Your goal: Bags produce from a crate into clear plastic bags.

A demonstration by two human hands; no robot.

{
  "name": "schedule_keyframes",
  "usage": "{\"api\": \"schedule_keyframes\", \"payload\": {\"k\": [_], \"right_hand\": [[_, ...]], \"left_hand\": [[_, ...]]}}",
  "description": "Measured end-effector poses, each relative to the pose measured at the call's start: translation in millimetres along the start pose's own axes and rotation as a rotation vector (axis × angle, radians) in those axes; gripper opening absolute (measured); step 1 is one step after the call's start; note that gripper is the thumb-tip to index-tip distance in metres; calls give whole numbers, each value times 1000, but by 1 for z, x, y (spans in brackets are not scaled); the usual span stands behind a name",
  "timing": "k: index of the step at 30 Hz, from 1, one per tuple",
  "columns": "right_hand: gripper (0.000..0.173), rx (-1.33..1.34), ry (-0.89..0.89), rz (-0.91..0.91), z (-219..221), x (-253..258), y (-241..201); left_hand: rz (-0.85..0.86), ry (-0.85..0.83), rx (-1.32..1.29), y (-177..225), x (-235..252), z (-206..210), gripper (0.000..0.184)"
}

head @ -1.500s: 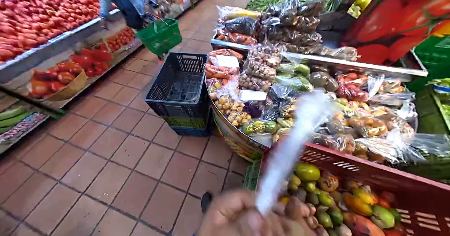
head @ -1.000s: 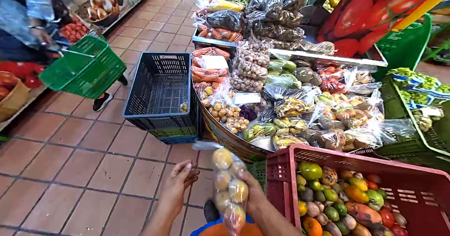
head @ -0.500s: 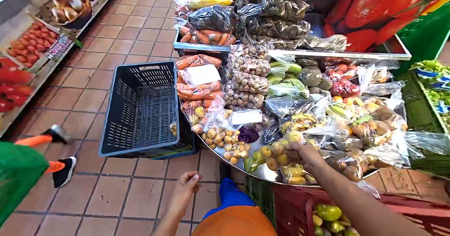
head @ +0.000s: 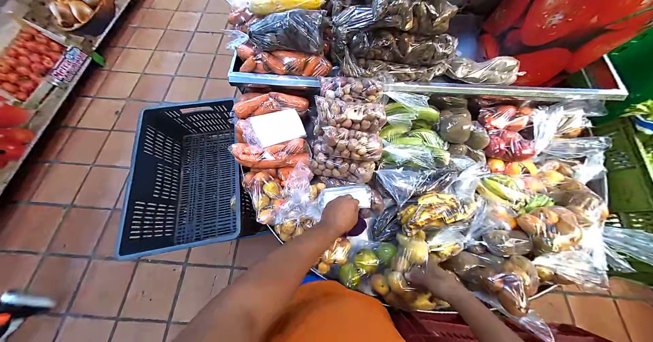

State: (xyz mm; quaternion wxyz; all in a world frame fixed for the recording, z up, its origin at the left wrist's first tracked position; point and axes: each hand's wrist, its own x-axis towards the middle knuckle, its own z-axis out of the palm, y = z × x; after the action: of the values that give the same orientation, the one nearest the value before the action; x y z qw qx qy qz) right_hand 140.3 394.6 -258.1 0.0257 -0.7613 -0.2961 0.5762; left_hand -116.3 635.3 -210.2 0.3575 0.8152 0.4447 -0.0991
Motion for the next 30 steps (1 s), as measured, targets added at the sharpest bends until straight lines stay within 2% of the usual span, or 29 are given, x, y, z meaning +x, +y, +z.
{"api": "schedule_keyframes", "payload": {"k": [3, 6, 9, 12, 16, 20, 23, 26, 28, 30], "right_hand": [[67, -261, -48, 19, 0, -5, -6], [81, -359, 35, 66, -15, -12, -6], [74, -302, 217, 5, -30, -21, -14], [67, -249, 318, -75, -37, -29, -37], [65, -203, 329, -206, -31, -34, -73], [65, -259, 254, -249, -21, -41, -96], [62, -245, 265, -304, -15, -52, -107], [57, -71, 325, -494, -14, -72, -132], [65, 94, 422, -689, -13, -95, -162], [88, 190, 567, -883, -8, -125, -200]], "left_hand": [[-22, -145, 250, -3, 39, 12, 31], [12, -179, 299, -2, 49, 4, 26], [21, -198, 230, 3, 47, -21, 35], [138, -216, 259, 0, 48, -43, 40], [143, -123, 264, 5, 44, -74, 24], [139, -22, 229, 14, 33, -108, 39], [227, 147, 194, 24, 17, -147, 28], [411, 297, 135, 42, -24, -192, 23], [549, 380, 121, 57, -60, -213, 23], [666, 455, 154, 71, -98, -219, 22]]}}
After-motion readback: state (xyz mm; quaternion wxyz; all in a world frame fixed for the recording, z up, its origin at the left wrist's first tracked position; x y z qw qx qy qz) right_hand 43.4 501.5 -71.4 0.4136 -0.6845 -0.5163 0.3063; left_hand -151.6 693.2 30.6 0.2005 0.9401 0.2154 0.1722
